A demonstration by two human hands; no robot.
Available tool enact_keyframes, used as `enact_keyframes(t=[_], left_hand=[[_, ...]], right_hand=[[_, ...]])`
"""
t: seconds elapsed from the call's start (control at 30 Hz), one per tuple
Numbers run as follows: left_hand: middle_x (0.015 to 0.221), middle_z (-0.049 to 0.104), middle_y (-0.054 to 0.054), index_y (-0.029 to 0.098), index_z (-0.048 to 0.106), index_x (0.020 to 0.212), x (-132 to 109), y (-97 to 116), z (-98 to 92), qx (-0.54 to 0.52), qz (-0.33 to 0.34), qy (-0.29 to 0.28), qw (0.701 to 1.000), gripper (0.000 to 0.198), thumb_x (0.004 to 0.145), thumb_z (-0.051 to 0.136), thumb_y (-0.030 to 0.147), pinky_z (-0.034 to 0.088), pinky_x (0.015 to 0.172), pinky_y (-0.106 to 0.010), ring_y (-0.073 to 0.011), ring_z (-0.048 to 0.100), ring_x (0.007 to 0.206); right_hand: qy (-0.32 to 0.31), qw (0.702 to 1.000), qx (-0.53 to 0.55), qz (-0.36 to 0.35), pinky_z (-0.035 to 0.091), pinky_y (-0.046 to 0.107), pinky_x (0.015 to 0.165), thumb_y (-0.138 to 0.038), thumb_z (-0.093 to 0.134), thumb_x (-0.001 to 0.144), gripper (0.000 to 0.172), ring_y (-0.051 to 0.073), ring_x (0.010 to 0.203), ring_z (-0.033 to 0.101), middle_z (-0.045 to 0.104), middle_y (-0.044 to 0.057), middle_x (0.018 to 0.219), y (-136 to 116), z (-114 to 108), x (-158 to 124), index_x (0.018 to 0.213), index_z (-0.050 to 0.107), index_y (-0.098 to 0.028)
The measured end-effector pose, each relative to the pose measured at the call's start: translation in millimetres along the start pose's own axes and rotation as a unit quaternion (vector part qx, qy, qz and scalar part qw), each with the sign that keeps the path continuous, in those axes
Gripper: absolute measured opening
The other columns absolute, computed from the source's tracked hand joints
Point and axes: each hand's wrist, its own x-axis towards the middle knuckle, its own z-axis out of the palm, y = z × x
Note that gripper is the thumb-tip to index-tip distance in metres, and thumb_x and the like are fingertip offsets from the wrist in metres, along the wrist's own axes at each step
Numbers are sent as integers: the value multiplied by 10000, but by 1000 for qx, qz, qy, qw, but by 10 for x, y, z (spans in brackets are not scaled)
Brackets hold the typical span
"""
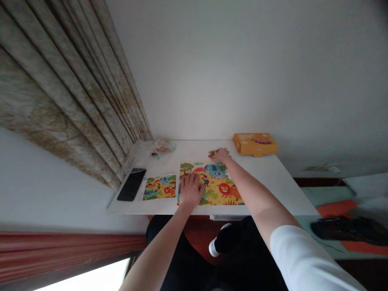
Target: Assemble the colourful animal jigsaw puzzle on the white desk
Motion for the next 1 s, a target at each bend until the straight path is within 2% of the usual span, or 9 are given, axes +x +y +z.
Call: enact_keyframes(t=[0.1, 0.17, 0.27, 0.33, 0.43, 0.6, 0.7, 0.83, 1.0], left_hand=[[1545, 554, -142, 154, 578, 1472, 1, 1, -6, -1, -1, 0, 1000, 498, 1034, 472, 366, 310, 1265, -539, -318, 480, 1445], [1541, 558, -141, 157, 583, 1467, 2, 0, -7, -1, 1, 3, 1000, 493, 1031, 477, 361, 314, 1262, -540, -318, 482, 1443], [1540, 560, -134, 176, 589, 1463, 6, -2, -5, 0, 1, 6, 1000, 484, 1028, 482, 359, 312, 1263, -533, -315, 483, 1443], [1546, 555, -132, 178, 586, 1467, 9, -3, -4, 1, 2, 4, 1000, 488, 1029, 478, 365, 308, 1266, -529, -311, 480, 1445], [1554, 546, -137, 171, 585, 1465, 12, -5, -10, 4, 4, 0, 1000, 495, 1033, 460, 379, 308, 1263, -532, -309, 479, 1444], [1540, 558, -140, 183, 598, 1443, 23, -5, -46, 16, 8, 4, 1000, 469, 1032, 446, 352, 321, 1249, -539, -317, 483, 1436], [1479, 601, -151, 192, 614, 1399, 61, 70, -76, 26, 14, 0, 1000, 426, 1021, 451, 299, 307, 1240, -589, -327, 527, 1387], [1427, 635, -117, 229, 635, 1338, 151, 354, -78, 3, 67, -16, 998, 363, 1011, 478, 254, 313, 1244, -550, -291, 572, 1336], [1499, 593, -107, 222, 588, 1421, 284, 740, 33, -31, 154, -58, 986, 412, 1033, 477, 307, 355, 1234, -471, -264, 538, 1390]], right_hand=[[-18, 999, 38, 24, 526, 481, 955, -318, 937, 573, 580, 328, 1171, 653, 717, 123, 1125, 28, 40, 33, 1055, 628, -228], [-26, 992, 125, -13, 558, 411, 879, -317, 887, 654, 497, 251, 1021, 704, 740, 57, 987, 50, 69, 5, 1042, 584, -245], [-8, 962, 270, -42, 576, 334, 745, -364, 820, 725, 406, 196, 832, 716, 707, 0, 859, 108, 50, -75, 1008, 549, -257], [17, 939, 342, -33, 568, 299, 664, -419, 793, 730, 424, 179, 751, 712, 680, -11, 869, 179, -22, -160, 1032, 540, -263], [35, 904, 425, -21, 543, 265, 585, -501, 767, 715, 553, 173, 717, 725, 671, 1, 978, 357, -202, -367, 1154, 510, -283], [48, 899, 435, -11, 476, 252, 515, -521, 838, 611, 726, 191, 708, 711, 699, 26, 993, 762, -540, -840, 1210, 517, -263], [48, 899, 435, -10, 473, 267, 562, -501, 880, 573, 684, 206, 729, 697, 729, 23, 866, 952, -661, -1073, 1125, 584, -226], [41, 899, 434, -26, 524, 317, 656, -549, 871, 602, 528, 228, 790, 704, 753, 40, 814, 1068, -658, -1250, 939, 648, -208], [36, 910, 412, -27, 577, 362, 716, -528, 826, 666, 511, 242, 793, 728, 767, 45, 825, 1093, -511, -1279, 1033, 671, -208]])
